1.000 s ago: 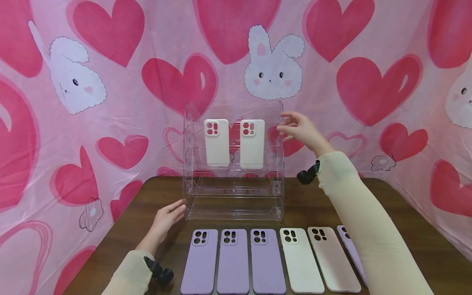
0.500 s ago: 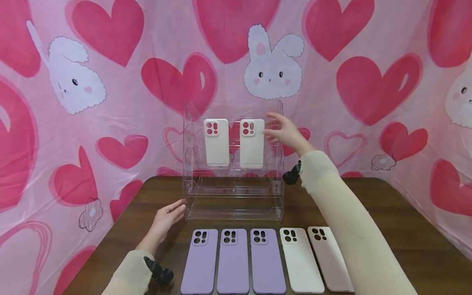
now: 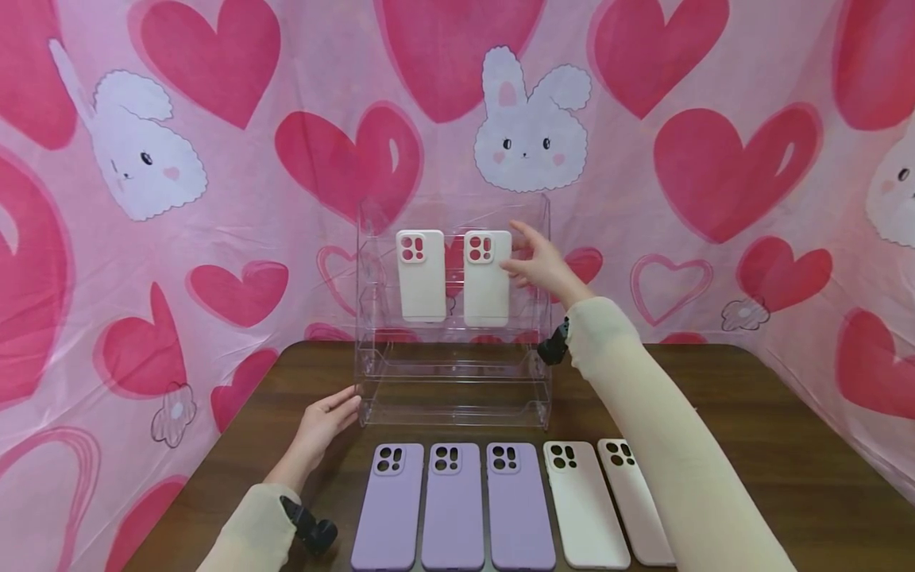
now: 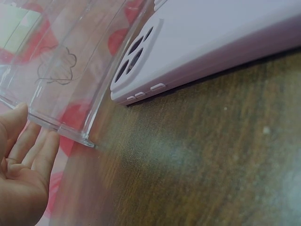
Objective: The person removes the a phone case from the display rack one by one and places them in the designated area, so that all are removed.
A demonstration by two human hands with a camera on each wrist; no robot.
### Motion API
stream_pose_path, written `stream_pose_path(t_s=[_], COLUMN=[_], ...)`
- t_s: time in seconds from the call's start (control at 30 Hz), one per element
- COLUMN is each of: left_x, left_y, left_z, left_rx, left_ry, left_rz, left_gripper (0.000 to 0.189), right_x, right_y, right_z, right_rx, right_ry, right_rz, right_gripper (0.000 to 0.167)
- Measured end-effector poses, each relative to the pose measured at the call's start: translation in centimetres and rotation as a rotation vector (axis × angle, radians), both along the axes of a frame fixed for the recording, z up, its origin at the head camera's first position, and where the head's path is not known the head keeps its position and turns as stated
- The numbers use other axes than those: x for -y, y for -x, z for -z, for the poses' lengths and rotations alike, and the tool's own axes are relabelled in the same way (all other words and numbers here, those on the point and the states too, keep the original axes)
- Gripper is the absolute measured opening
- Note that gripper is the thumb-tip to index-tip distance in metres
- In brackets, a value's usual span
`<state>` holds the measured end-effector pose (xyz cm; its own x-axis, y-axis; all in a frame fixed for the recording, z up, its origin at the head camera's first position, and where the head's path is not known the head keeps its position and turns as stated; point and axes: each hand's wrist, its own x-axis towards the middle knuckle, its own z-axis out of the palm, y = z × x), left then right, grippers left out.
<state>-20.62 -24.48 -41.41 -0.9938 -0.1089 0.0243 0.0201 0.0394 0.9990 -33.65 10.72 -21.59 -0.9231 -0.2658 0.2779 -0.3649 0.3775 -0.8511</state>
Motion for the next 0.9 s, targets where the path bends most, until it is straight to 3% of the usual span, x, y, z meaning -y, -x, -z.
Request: stream_pose_path(t_s=[0.17, 0.43, 0.9], left_x=[0.1, 0.1, 0.2], left_y=[0.1, 0.1, 0.1], left_z=[0.0, -0.2, 0.0], left_rx=[0.010, 0.024, 0.027], left_ry=[0.008, 0.011, 0.018], left_rz=[0.004, 0.013, 0.012], left_gripper=[0.048, 0.048, 0.048], right_x=[0.4, 0.7, 0.8], right_y=[0.2, 0.1, -0.3], right_z=[0.2, 1.1, 2.0], right_rx=[-0.007, -0.035, -0.070], right_ry=[0.019, -0.026, 0.009], right_rz=[0.027, 0.077, 0.079], right_gripper=[0.071, 0.048, 0.043])
